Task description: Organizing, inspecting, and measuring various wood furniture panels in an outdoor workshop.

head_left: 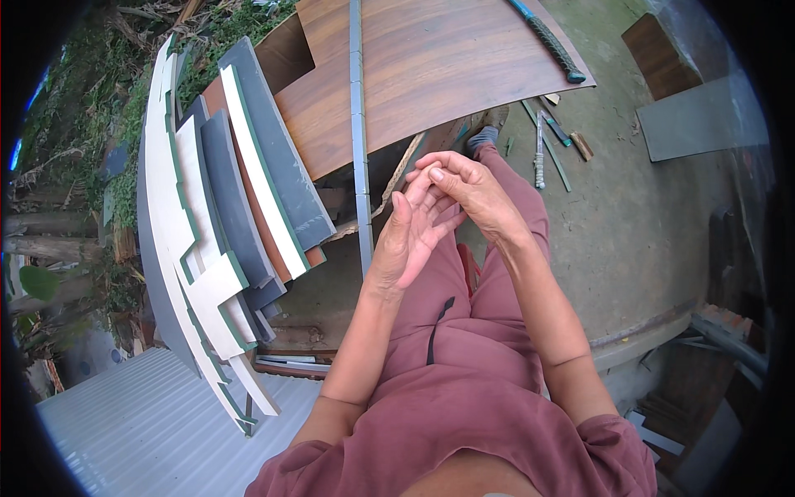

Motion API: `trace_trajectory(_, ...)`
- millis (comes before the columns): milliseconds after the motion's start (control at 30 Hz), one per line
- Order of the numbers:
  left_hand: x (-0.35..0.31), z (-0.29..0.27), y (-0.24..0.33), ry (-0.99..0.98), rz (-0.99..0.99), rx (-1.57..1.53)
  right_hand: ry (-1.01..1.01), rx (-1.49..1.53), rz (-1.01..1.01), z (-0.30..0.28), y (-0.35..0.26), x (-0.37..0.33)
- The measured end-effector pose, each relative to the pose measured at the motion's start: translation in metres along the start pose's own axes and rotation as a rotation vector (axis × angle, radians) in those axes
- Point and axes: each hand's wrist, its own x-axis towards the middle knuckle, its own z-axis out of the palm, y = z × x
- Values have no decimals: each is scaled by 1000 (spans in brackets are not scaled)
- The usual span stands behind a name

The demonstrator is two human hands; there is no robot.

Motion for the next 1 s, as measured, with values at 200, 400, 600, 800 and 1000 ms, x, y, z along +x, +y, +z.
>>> trace_trajectory(200, -8, 7, -3, 37, -12, 41, 89, 1, 48, 4, 4, -12)
trace_trajectory(400, -22, 14, 0, 26, -16, 5, -8, -36, -29, 12, -9, -21)
trace_trajectory(600, -27, 19, 5, -4, -7, 40, 23, -24, -52, 19, -16, -32)
trace_trajectory(800, -36, 28, 9, -3, 26, 25, 10, -107, -104, 24, -22, -38)
trace_trajectory(1000, -36, 25, 13, -54, 2, 36, 51, -63, -70, 27, -22, -40)
